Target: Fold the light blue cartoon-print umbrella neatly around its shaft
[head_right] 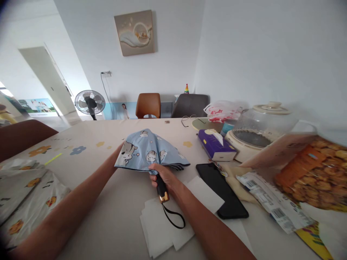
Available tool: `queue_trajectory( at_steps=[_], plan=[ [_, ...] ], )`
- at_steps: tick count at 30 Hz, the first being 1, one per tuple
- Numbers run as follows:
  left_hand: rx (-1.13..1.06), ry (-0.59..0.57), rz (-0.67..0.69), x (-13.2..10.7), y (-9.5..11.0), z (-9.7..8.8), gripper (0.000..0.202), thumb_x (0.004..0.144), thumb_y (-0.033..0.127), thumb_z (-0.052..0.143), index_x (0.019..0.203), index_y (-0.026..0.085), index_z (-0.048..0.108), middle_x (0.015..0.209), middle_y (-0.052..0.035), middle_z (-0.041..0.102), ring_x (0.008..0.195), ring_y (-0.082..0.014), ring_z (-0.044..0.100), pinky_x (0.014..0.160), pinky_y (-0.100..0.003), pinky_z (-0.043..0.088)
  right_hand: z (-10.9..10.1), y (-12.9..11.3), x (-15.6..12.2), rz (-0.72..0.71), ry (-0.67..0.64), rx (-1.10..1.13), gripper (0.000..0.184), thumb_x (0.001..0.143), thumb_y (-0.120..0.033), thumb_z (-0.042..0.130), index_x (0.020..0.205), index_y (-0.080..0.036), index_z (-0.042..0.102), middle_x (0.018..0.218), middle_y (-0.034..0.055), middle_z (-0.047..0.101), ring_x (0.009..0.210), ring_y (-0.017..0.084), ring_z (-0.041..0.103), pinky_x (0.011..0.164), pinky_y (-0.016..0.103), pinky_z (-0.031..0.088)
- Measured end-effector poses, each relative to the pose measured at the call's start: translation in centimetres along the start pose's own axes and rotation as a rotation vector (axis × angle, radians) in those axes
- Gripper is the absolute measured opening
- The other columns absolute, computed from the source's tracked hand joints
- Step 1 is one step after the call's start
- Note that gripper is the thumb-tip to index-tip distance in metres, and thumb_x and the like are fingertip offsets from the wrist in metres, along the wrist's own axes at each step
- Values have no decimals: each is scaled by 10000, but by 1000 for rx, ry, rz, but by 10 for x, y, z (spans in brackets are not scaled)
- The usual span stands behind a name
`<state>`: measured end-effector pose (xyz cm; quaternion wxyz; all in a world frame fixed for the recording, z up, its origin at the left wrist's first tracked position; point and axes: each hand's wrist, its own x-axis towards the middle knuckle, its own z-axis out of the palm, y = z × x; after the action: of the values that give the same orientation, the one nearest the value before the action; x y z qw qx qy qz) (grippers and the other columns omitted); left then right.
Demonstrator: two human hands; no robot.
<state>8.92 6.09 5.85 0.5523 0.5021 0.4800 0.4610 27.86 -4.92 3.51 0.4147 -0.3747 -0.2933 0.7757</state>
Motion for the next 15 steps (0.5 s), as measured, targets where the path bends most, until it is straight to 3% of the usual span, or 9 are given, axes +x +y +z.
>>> queue_trajectory(
  at_steps=[3, 5, 9, 15],
  plan=[
    [-135, -189, -194, 10, 6, -11, 535, 837, 551, 352, 907, 82, 599, 848, -128, 621, 782, -214, 606, 653, -341, 504, 2, -2, -2, -3, 31, -10, 189, 707, -225, 556, 624, -186, 390, 435, -81, 352, 342, 44, 304, 303, 149, 289],
    [-221, -258, -329, 14, 5, -12, 503, 801, 556, 417, 816, 90, 608, 720, -115, 630, 679, -210, 621, 581, -311, 506, 5, -2, -3, -2, 40, -9, 189, 708, -226, 557, 626, -185, 391, 439, -80, 358, 340, 43, 308, 303, 147, 285],
    [-228, -90, -319, 19, -5, -1, 102, 766, 207, 569, 772, 105, 563, 622, -57, 627, 533, -145, 601, 540, -262, 507, 5, -3, -3, -6, 47, 23, 209, 715, -239, 578, 630, -184, 394, 451, -80, 351, 342, 41, 307, 297, 144, 274],
    [-213, -51, -232, 23, -15, 5, 106, 759, 196, 586, 720, 124, 519, 567, -45, 609, 464, -145, 582, 508, -299, 515, -1, -5, -1, -72, 31, 147, 204, 740, -313, 593, 705, -142, 486, 612, -22, 472, 379, 22, 330, 289, 134, 261]
  ],
)
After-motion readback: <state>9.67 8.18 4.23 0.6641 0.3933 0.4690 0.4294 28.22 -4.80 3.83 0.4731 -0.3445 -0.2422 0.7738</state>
